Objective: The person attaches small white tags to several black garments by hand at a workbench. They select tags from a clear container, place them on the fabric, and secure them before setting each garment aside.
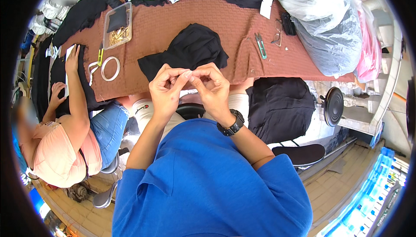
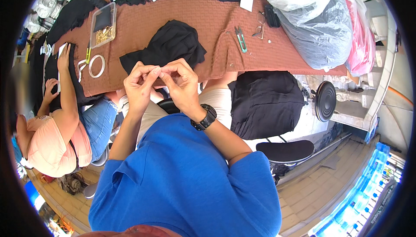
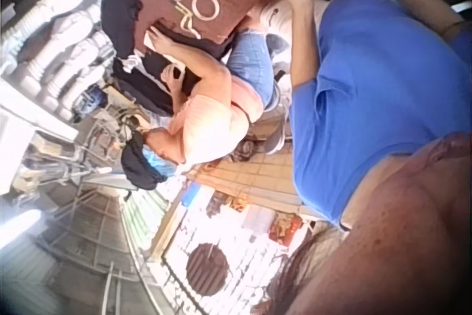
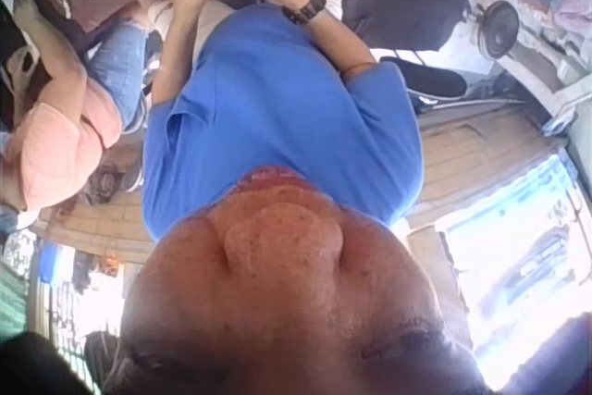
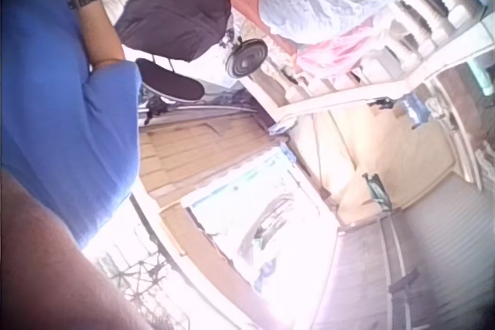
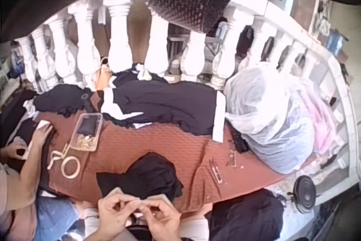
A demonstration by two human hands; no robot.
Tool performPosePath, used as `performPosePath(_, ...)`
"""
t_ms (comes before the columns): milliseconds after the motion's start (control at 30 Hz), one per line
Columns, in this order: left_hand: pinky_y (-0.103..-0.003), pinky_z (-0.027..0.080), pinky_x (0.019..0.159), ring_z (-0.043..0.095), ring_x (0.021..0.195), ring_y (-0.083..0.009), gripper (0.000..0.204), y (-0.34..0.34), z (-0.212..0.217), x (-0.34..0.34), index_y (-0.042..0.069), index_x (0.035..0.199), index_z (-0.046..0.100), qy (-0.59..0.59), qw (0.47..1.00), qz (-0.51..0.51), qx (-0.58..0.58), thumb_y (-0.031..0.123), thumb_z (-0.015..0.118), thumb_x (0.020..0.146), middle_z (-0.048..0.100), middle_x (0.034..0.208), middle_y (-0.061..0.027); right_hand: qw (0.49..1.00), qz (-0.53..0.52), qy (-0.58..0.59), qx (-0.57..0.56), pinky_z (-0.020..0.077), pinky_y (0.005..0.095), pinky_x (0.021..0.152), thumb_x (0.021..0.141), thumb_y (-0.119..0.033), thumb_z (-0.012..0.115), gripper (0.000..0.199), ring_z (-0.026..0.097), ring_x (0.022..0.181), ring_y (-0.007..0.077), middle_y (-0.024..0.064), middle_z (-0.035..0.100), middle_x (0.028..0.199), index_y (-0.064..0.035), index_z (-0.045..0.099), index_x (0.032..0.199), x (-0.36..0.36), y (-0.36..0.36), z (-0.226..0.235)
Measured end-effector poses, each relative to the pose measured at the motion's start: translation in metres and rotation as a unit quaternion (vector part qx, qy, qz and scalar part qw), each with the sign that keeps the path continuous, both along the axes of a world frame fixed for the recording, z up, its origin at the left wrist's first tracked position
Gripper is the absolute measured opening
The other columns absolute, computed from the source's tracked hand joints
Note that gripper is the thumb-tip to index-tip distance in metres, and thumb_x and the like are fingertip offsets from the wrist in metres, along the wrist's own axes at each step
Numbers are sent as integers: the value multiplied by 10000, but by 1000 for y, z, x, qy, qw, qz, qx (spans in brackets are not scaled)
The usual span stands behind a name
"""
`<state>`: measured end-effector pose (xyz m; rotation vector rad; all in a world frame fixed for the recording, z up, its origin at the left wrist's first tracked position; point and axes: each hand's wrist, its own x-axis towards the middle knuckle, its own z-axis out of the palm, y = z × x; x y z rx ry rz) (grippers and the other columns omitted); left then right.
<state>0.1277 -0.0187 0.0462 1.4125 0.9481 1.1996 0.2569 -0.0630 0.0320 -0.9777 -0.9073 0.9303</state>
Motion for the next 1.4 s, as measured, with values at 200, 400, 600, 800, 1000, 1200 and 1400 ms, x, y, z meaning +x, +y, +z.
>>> performPosePath(200, -206, 302, 551, 391, 659, -37, 55, -4, 3, -1, 4, 914, 753, 56, 997, 16, 52, -6, 761, 861, 478, 765, 37, 997, 71, 29, -6, 529, 277, 866, 942, 26, 657, 99, 608, 966, 124, 67, 558, 1119, 38, 687, 1035, 10, 1, 19)
performPosePath(400, -256, 377, 586, 469, 683, -118, 90, -7, 12, -1, 10, 877, 742, 170, 974, 2, 150, 2, 789, 801, 490, 771, -14, 997, 67, -34, 4, 534, 263, 819, 972, -35, 645, 59, 618, 936, 125, 67, 569, 1081, 20, 668, 967, 16, 0, 15)
performPosePath(600, -328, 413, 793, 516, 951, -227, 103, -9, -2, -27, 30, 857, 730, 240, 951, 9, 193, 31, 792, 775, 551, 997, -65, 983, -178, -29, 35, 564, 281, 640, 1047, -161, 572, 125, 665, 707, 148, 103, 688, 895, -46, 597, 1005, 136, -14, 36)
performPosePath(800, -348, 393, 848, 507, 1009, -237, 71, -10, -8, -63, 49, 835, 722, 355, 918, -4, 180, 57, 769, 783, 578, 1084, -60, 954, -280, 37, 104, 514, 305, 828, 1031, -69, 567, 118, 603, 908, 184, 119, 633, 1023, 20, 610, 1094, 301, -100, 59)
performPosePath(1000, -373, 386, 885, 505, 1011, -244, 68, -12, -21, -70, 47, 813, 715, 369, 917, -10, 151, 31, 752, 757, 568, 1059, -59, 929, -355, -12, 106, 555, 305, 839, 1023, -35, 563, 101, 638, 948, 225, 147, 652, 1036, 47, 617, 1048, 371, -162, 82)
performPosePath(1200, -373, 422, 893, 533, 1012, -253, 83, -28, -28, -62, 48, 826, 735, 323, 936, -73, 120, 21, 752, 749, 579, 1043, -70, 885, -453, -78, 73, 590, 323, 814, 1004, -74, 625, 151, 693, 887, 252, 168, 683, 993, 75, 618, 1031, 392, -162, 95)
performPosePath(1400, -407, 475, 941, 607, 1075, -306, 295, -51, -28, -44, 49, 1091, 710, 293, 866, -396, -87, 173, 780, 832, 623, 1100, -123, 801, -351, -472, -113, 572, 340, 756, 932, -45, 670, 104, 715, 824, 218, 123, 704, 904, 9, 700, 1016, 367, -43, 53)
